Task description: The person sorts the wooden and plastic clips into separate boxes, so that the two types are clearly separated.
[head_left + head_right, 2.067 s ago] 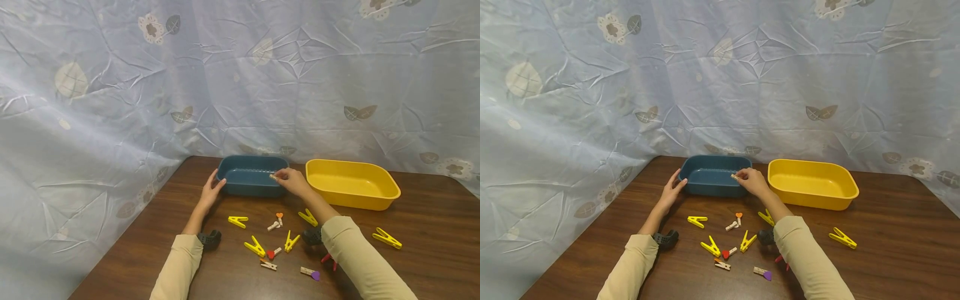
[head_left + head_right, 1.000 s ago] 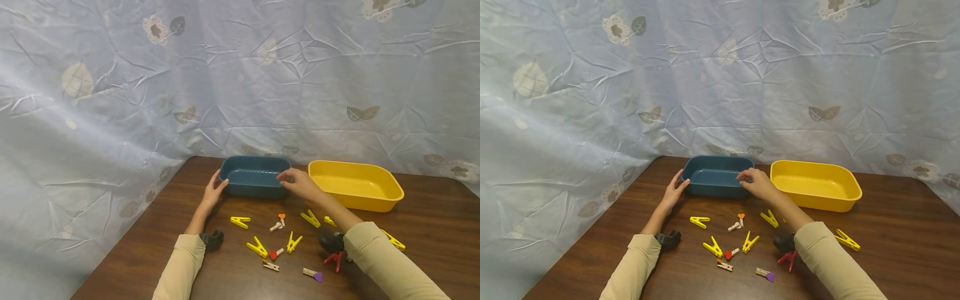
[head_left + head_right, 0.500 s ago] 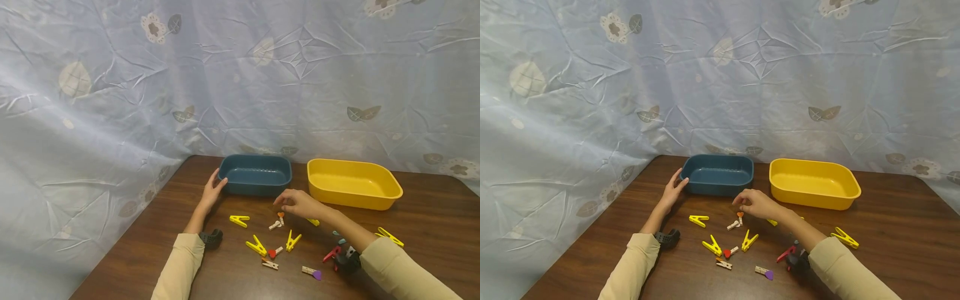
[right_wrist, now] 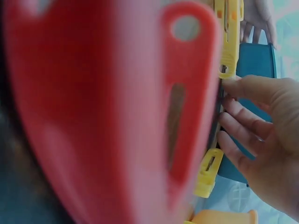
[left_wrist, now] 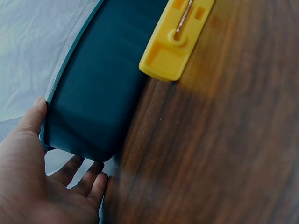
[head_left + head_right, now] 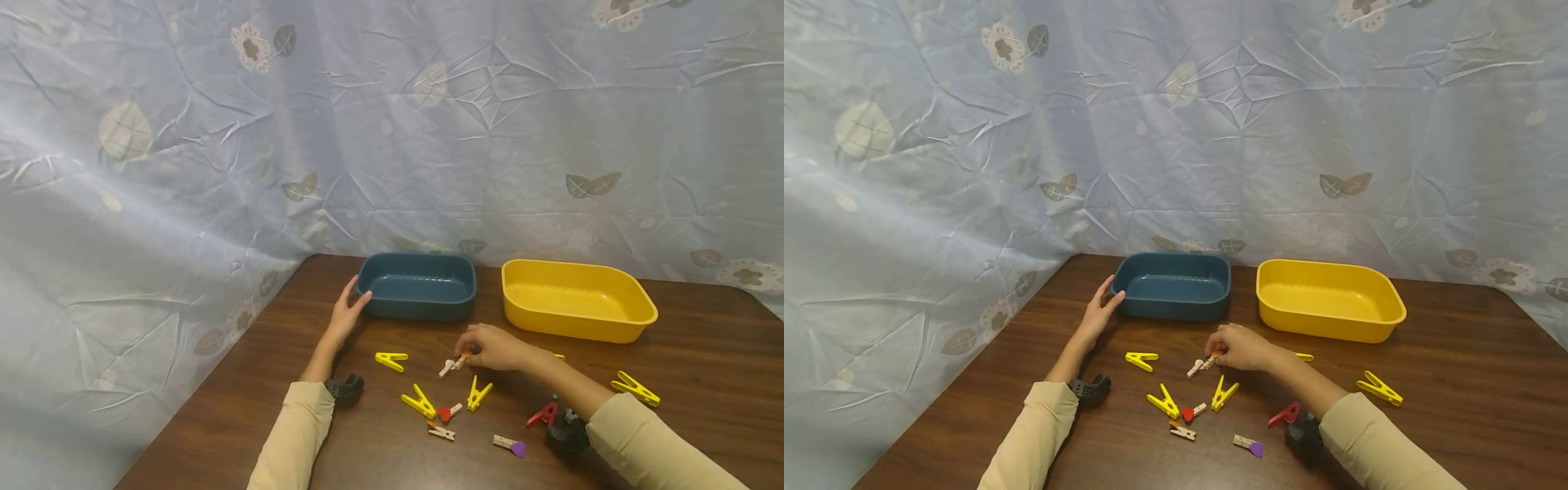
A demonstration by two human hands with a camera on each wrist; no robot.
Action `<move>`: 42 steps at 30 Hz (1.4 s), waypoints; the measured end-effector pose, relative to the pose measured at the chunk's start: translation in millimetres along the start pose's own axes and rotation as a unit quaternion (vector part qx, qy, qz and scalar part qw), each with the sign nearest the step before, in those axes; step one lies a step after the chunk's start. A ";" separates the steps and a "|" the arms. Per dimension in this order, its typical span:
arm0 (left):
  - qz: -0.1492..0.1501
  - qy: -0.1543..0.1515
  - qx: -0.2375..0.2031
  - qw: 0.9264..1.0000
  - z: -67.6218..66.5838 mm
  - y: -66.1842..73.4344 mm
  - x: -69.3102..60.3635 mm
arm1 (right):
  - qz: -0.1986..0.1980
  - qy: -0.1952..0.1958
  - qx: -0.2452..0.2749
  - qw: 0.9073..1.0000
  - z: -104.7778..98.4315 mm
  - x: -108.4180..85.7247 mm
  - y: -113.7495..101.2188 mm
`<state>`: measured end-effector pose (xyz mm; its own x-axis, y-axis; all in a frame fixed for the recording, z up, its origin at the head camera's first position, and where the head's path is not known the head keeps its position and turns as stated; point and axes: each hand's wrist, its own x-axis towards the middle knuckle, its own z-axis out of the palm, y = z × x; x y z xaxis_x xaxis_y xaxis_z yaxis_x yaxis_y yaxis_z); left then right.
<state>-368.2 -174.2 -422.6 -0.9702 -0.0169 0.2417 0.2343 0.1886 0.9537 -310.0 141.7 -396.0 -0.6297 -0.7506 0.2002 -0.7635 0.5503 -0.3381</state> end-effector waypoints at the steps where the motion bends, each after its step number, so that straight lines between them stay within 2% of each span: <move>1: -0.002 0.001 0.000 1.000 0.0 0.2 -0.1 | 0.004 -0.001 0.003 1.000 -0.7 -0.4 0.0; 6: 0.000 0.004 -0.006 1.000 -0.5 1.1 0.4 | 0.005 -0.012 0.027 1.000 -4.2 -1.2 -0.5; 13: -0.001 0.004 -0.013 1.000 0.2 1.2 0.6 | -0.008 -0.012 0.027 1.000 -7.0 -0.7 -2.8; 21: 0.000 0.000 -0.014 1.000 -0.2 2.1 0.8 | 0.020 -0.025 0.040 0.999 -9.3 -1.3 -4.3; 24: -0.002 -0.008 -0.021 1.000 -1.1 14.5 -5.1 | 0.024 -0.023 0.042 0.999 -10.6 -1.6 -4.1; 28: -0.007 -0.013 -0.026 1.000 -1.3 15.6 -4.8 | 0.027 -0.018 0.037 0.999 -12.6 -2.0 -3.9; 31: -0.003 -0.005 -0.020 1.000 -0.8 4.1 0.7 | 0.025 -0.015 0.038 0.999 -14.4 -1.9 -5.2; 42: -0.007 -0.001 -0.010 1.000 -0.2 0.9 -1.4 | 0.016 0.003 0.034 0.999 -20.3 0.8 -7.3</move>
<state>-366.5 -174.3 -422.1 -0.9736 -0.0172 0.2276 0.2215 0.1690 0.9604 -307.9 144.5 -374.8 -0.6544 -0.7310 0.1934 -0.7317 0.5475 -0.4060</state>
